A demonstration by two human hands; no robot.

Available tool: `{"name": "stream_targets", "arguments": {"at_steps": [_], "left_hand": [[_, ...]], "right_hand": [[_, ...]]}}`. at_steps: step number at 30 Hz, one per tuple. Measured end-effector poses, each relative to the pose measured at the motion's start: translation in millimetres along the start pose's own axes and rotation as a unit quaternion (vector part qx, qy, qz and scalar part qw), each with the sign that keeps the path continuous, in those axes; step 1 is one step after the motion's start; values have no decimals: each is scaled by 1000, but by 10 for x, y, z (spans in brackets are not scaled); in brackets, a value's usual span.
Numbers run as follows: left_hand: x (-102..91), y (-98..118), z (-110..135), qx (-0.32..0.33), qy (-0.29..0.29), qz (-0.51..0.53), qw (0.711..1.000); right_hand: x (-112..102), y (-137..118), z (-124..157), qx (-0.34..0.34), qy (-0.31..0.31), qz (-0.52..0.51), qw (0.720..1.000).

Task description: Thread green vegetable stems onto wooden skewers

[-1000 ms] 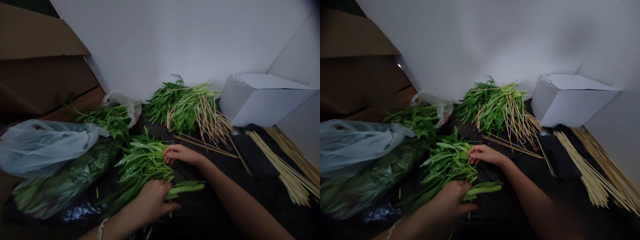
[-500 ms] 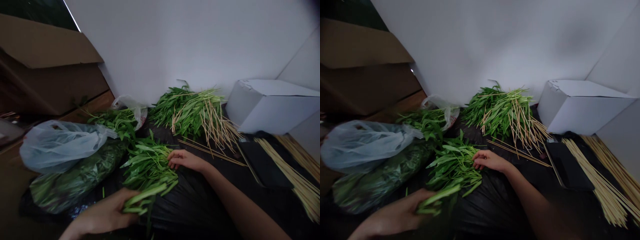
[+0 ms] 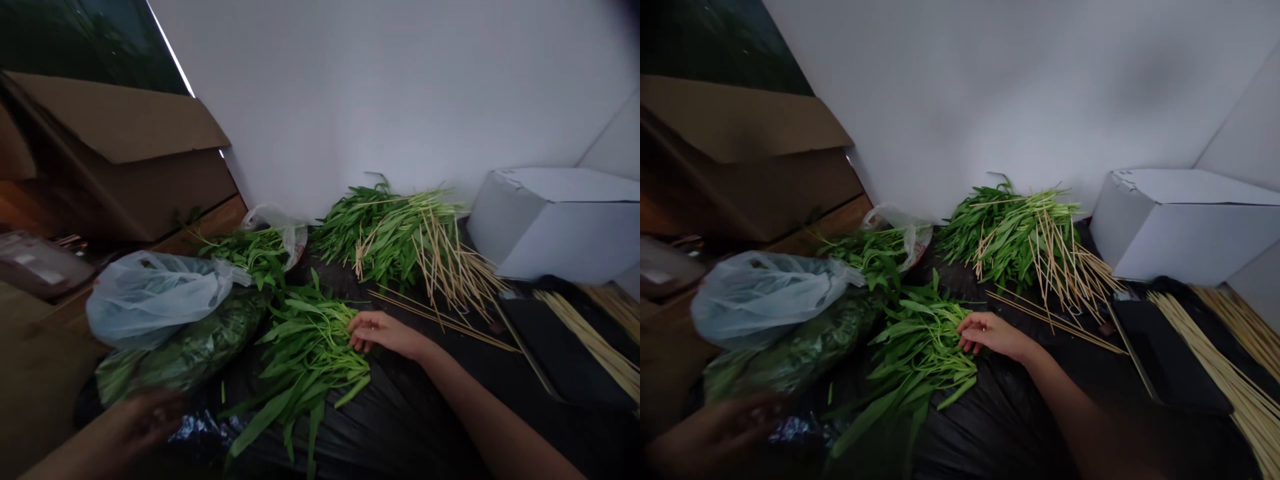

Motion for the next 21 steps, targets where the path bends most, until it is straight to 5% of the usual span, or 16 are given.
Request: {"name": "stream_targets", "arguments": {"at_steps": [7,10,15,21], "left_hand": [[-933,1328,-1401,145,115,-153,971],[-1219,1583,-2187,109,139,-248,953],[-1328,1366,-3349,-18,94,-352,931],[-1485,881,-3739,-53,113,-366,922]], "right_hand": [[3,19,-26,1,0,0,1000],[11,35,-39,4,2,-8,1000],[14,57,-51,14,11,-12,1000],[19,52,-73,16,17,-19,1000]]}}
Point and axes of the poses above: each hand's wrist, its own z-axis away from the middle knuckle, its own x-axis out of the palm, y = z × x, the point moved 6 cm from there along -z, towards the middle knuckle, and after that the axes turned 10 degrees about -y, right-handed, at the moved point
